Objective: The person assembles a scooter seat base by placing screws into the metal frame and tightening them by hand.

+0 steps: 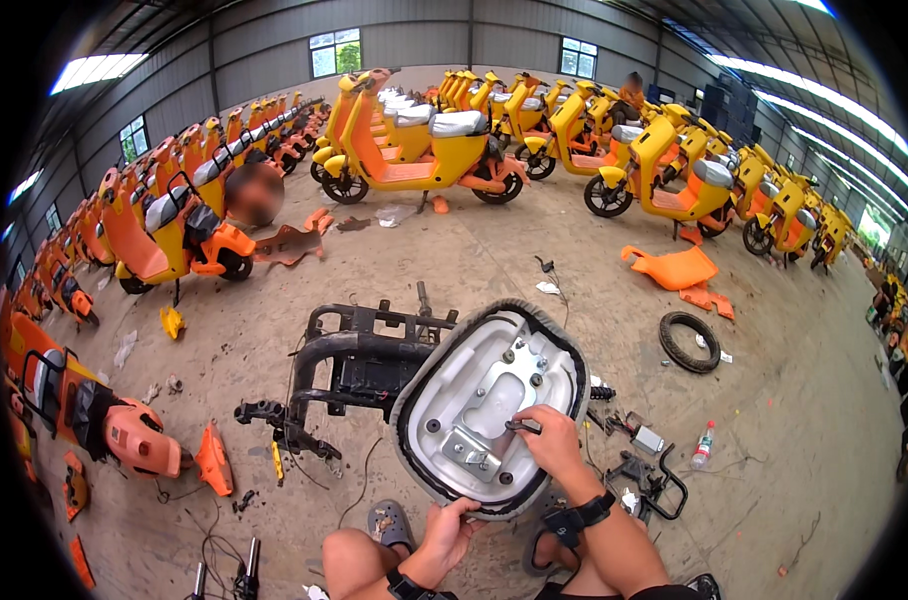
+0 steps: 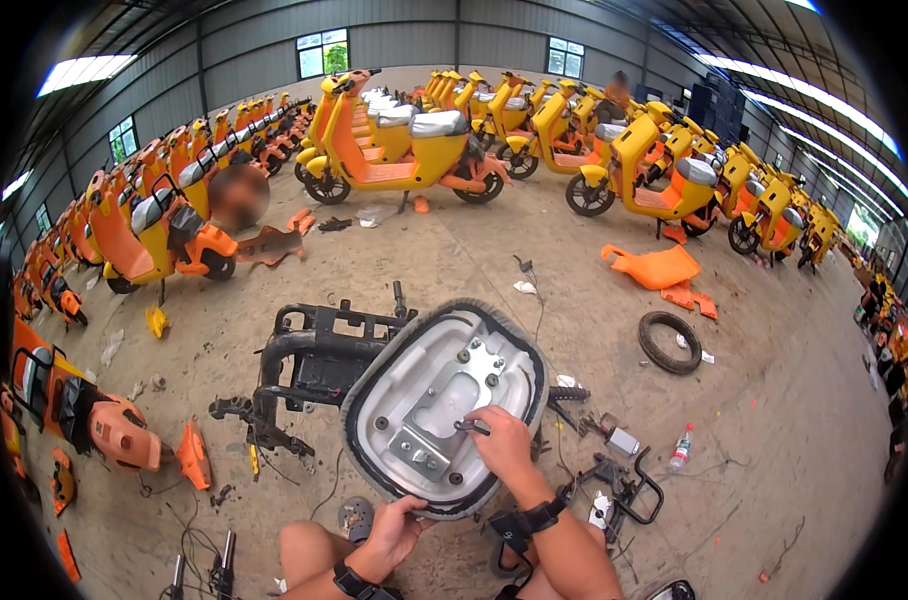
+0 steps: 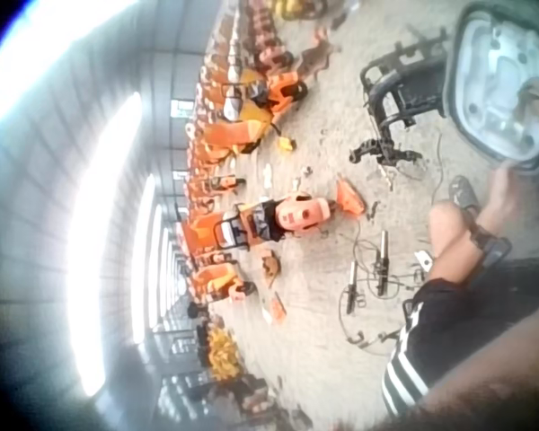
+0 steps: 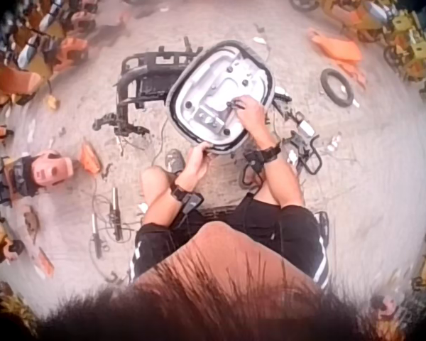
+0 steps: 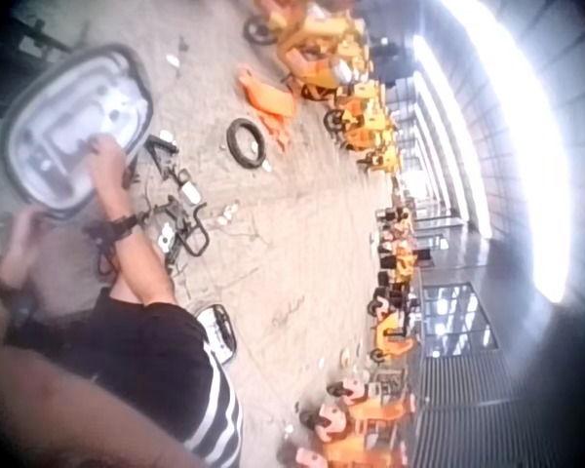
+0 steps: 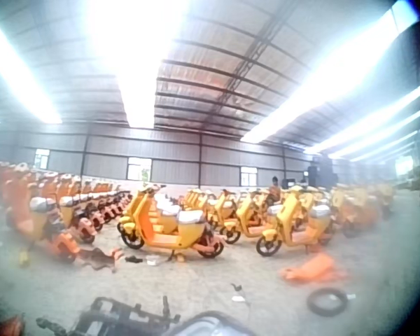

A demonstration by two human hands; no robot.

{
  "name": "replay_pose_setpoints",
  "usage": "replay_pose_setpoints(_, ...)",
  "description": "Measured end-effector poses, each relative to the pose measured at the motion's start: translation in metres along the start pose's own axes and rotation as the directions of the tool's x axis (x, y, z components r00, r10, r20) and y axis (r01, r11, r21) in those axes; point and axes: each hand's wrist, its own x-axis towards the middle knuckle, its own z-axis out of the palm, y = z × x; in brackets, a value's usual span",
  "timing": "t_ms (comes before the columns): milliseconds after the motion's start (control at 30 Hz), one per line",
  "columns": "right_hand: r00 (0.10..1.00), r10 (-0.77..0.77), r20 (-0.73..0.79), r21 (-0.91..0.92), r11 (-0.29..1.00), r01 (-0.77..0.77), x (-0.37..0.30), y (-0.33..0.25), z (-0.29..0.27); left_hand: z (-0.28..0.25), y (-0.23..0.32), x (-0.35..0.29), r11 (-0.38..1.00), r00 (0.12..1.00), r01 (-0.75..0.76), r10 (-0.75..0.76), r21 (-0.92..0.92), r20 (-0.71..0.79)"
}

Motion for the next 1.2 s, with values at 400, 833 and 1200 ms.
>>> replay_pose_setpoints(400, 0.999, -0.042, 0.030, 0.047, 0.998, 0.041, 0.001, 0.004, 0.000, -0.001, 0.001, 0.000, 1.000, 1.000, 0.010, -0.010, -0.002, -0.002)
replay_pose_setpoints(833, 0.998, -0.047, 0.040, 0.049, 0.998, 0.045, 0.003, 0.003, -0.001, 0.007, 0.005, -0.005, 0.999, 1.000, -0.007, 0.007, -0.048, 0.003)
replay_pose_setpoints(1200, 0.998, -0.026, 0.060, 0.049, 0.999, 0.023, 0.003, 0.001, -0.002, 0.001, 0.001, 0.000, 1.000, 1.000, -0.006, 0.006, -0.031, -0.022)
